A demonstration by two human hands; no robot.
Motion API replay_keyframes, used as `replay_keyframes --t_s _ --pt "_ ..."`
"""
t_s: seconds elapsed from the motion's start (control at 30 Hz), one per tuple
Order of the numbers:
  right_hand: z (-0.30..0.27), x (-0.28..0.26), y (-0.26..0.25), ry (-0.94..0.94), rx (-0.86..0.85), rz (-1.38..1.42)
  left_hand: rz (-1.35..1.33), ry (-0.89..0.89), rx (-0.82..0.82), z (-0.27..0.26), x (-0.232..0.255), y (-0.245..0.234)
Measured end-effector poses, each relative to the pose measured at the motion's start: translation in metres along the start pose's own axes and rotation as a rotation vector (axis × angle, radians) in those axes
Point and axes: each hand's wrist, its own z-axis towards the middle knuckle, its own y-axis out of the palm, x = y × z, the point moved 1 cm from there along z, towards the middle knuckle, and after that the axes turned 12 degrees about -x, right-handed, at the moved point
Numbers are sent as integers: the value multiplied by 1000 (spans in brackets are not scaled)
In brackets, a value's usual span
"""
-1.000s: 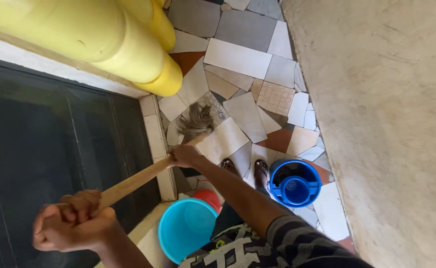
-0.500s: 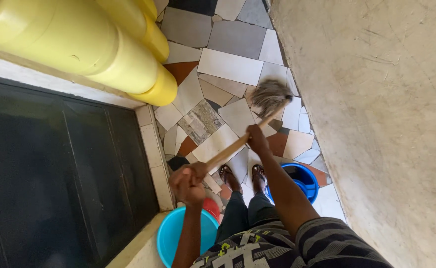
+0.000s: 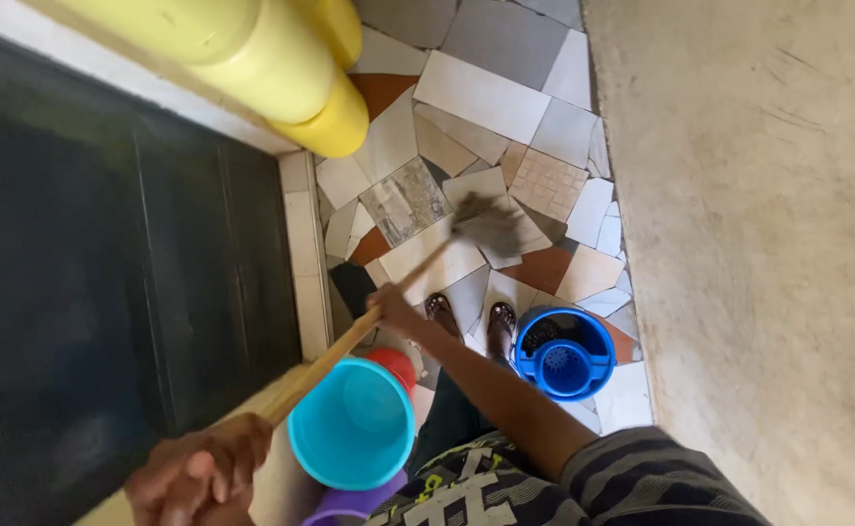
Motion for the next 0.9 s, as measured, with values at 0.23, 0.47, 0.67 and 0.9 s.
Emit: replay_keyframes --t_s 0.23,0.47,0.67,0.9 --pt "-2 -71 38 117 -567 -81 306 -175 385 -11 -23 73" --pt "-6 -120 -17 -105 -607 -533 1162 110 667 -47 -20 38" --pt "5 -39 -76 -113 -347 -624 185 63 856 -62 -64 41" --pt "-48 -62 -174 24 181 -554 23 -41 664 24 -100 66"
